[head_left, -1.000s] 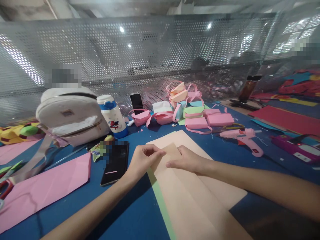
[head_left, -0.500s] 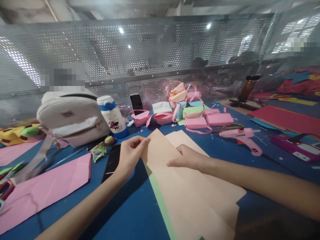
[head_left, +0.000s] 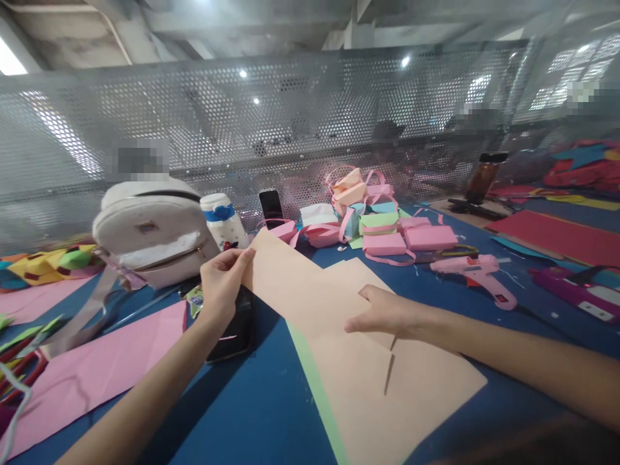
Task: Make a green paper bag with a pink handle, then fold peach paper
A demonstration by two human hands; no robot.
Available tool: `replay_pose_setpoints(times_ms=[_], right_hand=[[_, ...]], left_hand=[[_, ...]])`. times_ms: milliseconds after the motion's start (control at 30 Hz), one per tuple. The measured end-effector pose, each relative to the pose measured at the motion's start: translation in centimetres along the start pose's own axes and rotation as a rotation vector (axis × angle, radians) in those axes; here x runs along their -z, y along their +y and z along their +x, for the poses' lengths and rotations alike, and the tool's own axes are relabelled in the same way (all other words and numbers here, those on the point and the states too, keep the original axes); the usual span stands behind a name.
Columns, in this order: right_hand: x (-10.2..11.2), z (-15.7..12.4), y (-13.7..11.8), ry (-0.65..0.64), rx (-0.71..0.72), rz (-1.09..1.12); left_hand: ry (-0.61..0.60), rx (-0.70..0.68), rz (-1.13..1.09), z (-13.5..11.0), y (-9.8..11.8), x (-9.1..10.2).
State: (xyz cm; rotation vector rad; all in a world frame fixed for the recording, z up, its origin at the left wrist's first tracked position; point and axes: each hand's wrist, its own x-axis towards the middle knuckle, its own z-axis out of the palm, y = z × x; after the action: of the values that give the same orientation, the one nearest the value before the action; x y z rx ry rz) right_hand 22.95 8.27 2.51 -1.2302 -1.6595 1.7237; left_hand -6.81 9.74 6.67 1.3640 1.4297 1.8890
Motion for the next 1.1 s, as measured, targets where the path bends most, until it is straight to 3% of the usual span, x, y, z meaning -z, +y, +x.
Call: replay_pose_setpoints(times_ms=[133,267,400,567,767,833,1000,1100], right_hand=[[1.3,-1.6,0.7,-0.045,0.039,0.017],[3.1,-3.0,1.8,0.006,0.034,-0.091],[4.8,-4.4,1.7,0.114,0.105,-0.122],[6.5,-6.7,1.2,0.325,0.217,-0.123],[6.8,-7.4,1.7,0.353,0.238,-0.111],[6.7,-7.0,1.8,0.329,0.225,-0.115],[6.9,-5.7,2.5,0.213,0.22,-0.175],[7.2,-4.8,2.9,0.191,0.245,-0.221]], left_hand=[[0.053,-0.002,-0.002,0.1,0.1,0.4],[0.059,0.041,-0.006,-0.1,0.0,0.1],[-0.023,0.142,0.015,-0.8,0.4,0.2],[-0.144,0.268,0.132,-3.1,1.9,1.9],[-0.18,0.299,0.261,-5.8,3.3,4.6],[-0.25,0.316,0.279,-6.2,3.3,5.2],[-0.574,0.49,0.259,-7.4,2.7,5.7],[-0.705,0.495,0.313,-8.1,2.2,5.9]])
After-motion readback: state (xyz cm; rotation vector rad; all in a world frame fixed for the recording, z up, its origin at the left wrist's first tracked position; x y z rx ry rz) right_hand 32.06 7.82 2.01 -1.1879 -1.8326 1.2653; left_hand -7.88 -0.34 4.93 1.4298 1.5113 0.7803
